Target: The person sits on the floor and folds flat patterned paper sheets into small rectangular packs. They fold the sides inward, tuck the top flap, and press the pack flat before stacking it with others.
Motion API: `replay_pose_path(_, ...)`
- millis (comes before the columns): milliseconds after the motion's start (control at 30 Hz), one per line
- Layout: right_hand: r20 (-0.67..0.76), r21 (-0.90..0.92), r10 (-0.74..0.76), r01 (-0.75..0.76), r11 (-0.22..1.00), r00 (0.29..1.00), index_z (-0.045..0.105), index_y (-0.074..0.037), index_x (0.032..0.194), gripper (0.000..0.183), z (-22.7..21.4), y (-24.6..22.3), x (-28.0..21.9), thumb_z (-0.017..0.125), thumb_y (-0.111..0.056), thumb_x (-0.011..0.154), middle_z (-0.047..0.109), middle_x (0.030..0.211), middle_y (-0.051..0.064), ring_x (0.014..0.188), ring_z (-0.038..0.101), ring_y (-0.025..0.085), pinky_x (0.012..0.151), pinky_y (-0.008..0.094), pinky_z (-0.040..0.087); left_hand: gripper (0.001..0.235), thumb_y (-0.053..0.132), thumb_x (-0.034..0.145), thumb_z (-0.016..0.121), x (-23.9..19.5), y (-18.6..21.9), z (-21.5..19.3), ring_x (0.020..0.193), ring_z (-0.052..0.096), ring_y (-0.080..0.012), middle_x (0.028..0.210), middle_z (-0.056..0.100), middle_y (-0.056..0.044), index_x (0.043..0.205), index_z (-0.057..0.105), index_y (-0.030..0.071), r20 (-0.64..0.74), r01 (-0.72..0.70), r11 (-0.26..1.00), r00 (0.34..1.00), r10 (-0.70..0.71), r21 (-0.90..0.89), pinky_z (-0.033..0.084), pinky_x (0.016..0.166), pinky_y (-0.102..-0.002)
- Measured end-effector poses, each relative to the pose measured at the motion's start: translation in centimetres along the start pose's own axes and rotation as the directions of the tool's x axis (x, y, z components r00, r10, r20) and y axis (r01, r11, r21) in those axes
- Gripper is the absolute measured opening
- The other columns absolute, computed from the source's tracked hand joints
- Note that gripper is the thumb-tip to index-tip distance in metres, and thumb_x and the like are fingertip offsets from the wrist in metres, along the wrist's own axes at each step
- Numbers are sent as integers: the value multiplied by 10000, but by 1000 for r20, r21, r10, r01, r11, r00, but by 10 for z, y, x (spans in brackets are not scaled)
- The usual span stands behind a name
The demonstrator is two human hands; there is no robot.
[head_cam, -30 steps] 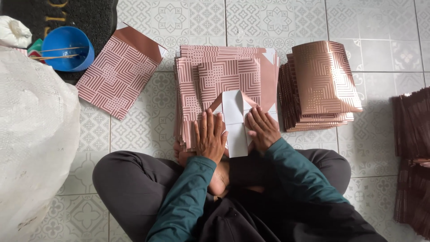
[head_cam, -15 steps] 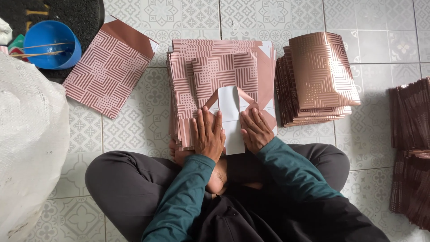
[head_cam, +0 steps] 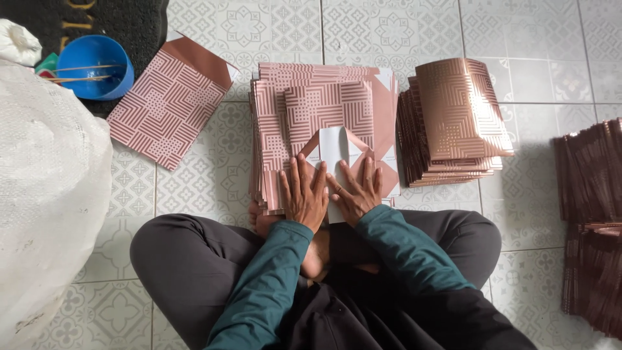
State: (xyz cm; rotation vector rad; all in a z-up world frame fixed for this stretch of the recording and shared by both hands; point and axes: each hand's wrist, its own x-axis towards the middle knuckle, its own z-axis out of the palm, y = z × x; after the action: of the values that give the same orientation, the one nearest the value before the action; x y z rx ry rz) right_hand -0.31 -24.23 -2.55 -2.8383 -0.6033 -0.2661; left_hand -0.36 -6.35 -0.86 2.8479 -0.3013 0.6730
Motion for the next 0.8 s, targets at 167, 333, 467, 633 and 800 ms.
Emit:
replay_pose_path(167, 93, 7, 54, -55, 998, 994, 366, -580, 1518, 507, 0, 0, 1, 329, -648, 1017, 226, 1704, -60, 1515, 18, 559, 1146, 749, 33, 585, 310, 1035, 399, -3, -2, 5, 1545, 237, -404, 1629, 317, -258, 1574, 356, 86, 29, 49, 999, 998, -48, -20, 122, 1218, -634)
replay_pose_path(333, 124, 13, 86, -88, 996, 989, 397, -618, 1465, 494, -3, -4, 7, 347, -705, 982, 101, 1738, -25, 1515, -33, 569, 1130, 783, 3, 418, 243, 1020, 509, 7, -16, 16, 1463, 398, -322, 1555, 463, -162, 1419, 573, 135, 11, 60, 997, 998, -59, -53, 288, 1157, -570)
replay_pose_path(467, 225, 89, 58, -80, 993, 973, 486, -651, 1382, 445, -19, 9, 14, 479, -658, 938, 106, 1730, -93, 1517, 44, 542, 1137, 768, 91, 278, 220, 888, 732, 21, -22, 24, 1175, 569, -301, 1421, 536, -82, 1140, 625, 172, 18, 149, 978, 989, -148, -148, 470, 938, -467)
replay_pose_path(633, -86, 345, 195, -154, 926, 977, 699, -330, 1260, 413, -25, 75, 51, 747, -280, 853, 702, 1283, 59, 930, 737, 358, 701, 456, 617, 577, 302, 812, 805, 40, -31, 49, 1193, 500, -237, 1364, 466, -1, 1286, 483, 227, 300, 299, 952, 916, -266, -70, 434, 993, -487)
replay_pose_path(800, 171, 313, 185, -231, 921, 968, 563, -455, 1321, 727, 44, 157, 88, 874, -448, 664, 652, 916, -127, 747, 679, 89, 666, 302, 588, 364, 134, 870, 626, 66, -45, 55, 1093, 562, -294, 1154, 540, -39, 1211, 514, 189, 424, 352, 929, 863, -273, -119, 407, 1002, -521)
